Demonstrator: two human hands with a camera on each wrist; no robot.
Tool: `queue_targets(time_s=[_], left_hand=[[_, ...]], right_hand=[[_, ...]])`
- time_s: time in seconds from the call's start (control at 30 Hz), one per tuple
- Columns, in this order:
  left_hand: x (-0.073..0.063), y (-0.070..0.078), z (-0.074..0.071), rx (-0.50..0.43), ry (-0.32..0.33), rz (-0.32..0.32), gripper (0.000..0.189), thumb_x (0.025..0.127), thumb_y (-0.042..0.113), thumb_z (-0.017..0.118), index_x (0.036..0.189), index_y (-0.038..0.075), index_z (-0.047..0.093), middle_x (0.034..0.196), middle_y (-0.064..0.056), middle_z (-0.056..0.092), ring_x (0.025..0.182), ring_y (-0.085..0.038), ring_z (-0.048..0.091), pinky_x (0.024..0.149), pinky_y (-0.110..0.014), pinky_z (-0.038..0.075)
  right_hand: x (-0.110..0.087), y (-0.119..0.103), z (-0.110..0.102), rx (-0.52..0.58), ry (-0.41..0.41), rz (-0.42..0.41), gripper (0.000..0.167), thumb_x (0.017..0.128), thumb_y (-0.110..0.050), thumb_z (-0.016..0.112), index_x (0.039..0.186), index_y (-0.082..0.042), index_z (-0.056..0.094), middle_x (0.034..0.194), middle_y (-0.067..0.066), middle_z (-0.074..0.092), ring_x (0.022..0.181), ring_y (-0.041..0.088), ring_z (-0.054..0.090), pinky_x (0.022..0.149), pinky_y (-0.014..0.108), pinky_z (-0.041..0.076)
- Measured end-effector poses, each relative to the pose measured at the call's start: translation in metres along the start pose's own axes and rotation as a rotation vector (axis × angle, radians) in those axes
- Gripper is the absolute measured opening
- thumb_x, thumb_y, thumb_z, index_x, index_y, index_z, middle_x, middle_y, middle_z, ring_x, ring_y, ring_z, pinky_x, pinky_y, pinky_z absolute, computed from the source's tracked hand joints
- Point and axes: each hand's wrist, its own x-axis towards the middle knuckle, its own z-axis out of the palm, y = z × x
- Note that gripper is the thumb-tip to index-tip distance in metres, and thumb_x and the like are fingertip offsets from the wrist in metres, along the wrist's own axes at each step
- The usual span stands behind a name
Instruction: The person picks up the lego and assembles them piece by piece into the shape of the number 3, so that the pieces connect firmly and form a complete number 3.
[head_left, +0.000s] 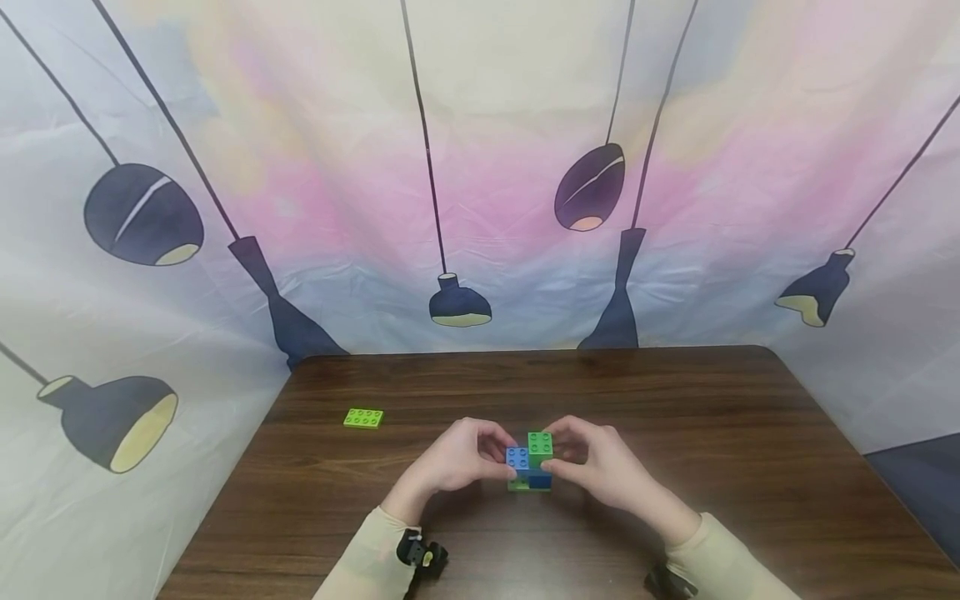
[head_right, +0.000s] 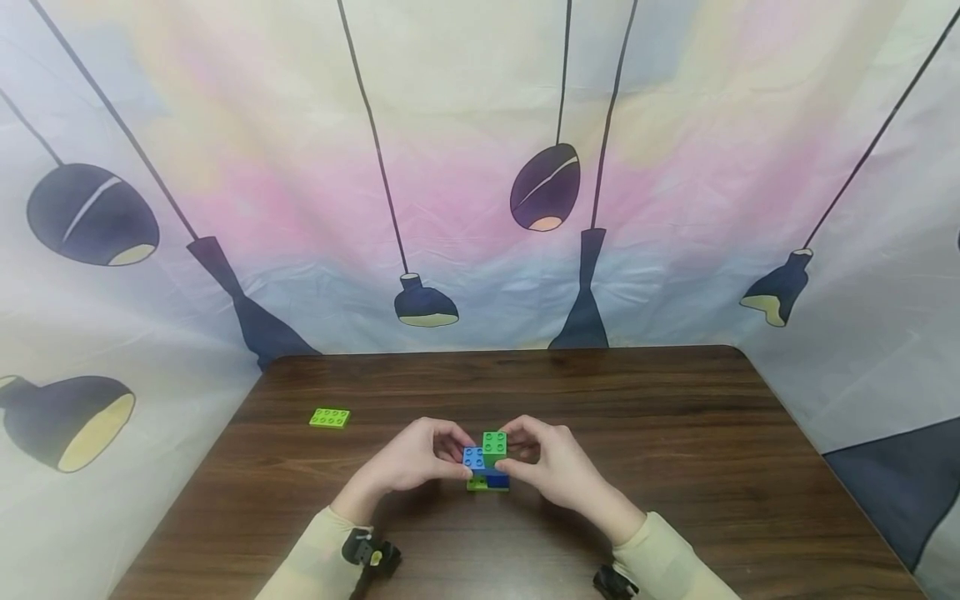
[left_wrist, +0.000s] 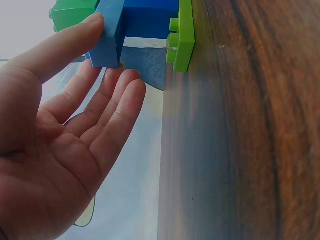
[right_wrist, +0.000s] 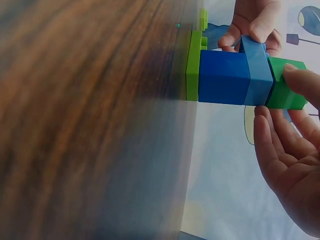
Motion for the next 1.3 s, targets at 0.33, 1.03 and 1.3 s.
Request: queue_targets(time_s=[0.33,1.03,1.3], left_hand=[[0.001,0.001,0.002,0.005,-0.002,0.001,0.026,0.086,0.020,0.092,0.108,0.016,0.078,0.093,0.005,0.073,0.087,-0.013,0.070,0.080,-0.032,0.058],[-0.001,-0.002,0.000,0.001,-0.002,0.005,0.026,0.086,0.021,0.092,0.108,0.016,0.078,0.094,0.003,0.074,0.087,-0.014,0.070,0.079,-0.032,0.059],[0.001,-0.002,0.000,0.011,-0.003,0.010,0.026,0.087,0.022,0.093,0.108,0.018,0.078,0.094,0.002,0.075,0.087,-0.014,0.070,0.080,-0.032,0.058]], right_hand=[[0.000,0.001,-0.001,0.021,-0.017,0.050,0.031,0.092,-0.023,0.088,0.117,-0.023,0.071,0.106,-0.013,0.076,0.093,0.007,0.074,0.084,0.030,0.059],[0.002,0.003,-0.004,0.118,-0.085,0.109,0.042,0.091,-0.030,0.089,0.126,-0.017,0.070,0.116,-0.003,0.076,0.105,0.014,0.075,0.088,0.034,0.061],[0.002,0.001,-0.010,0.075,-0.028,0.117,0.037,0.091,-0.032,0.089,0.122,-0.020,0.074,0.114,-0.006,0.076,0.098,0.010,0.075,0.090,0.031,0.060]])
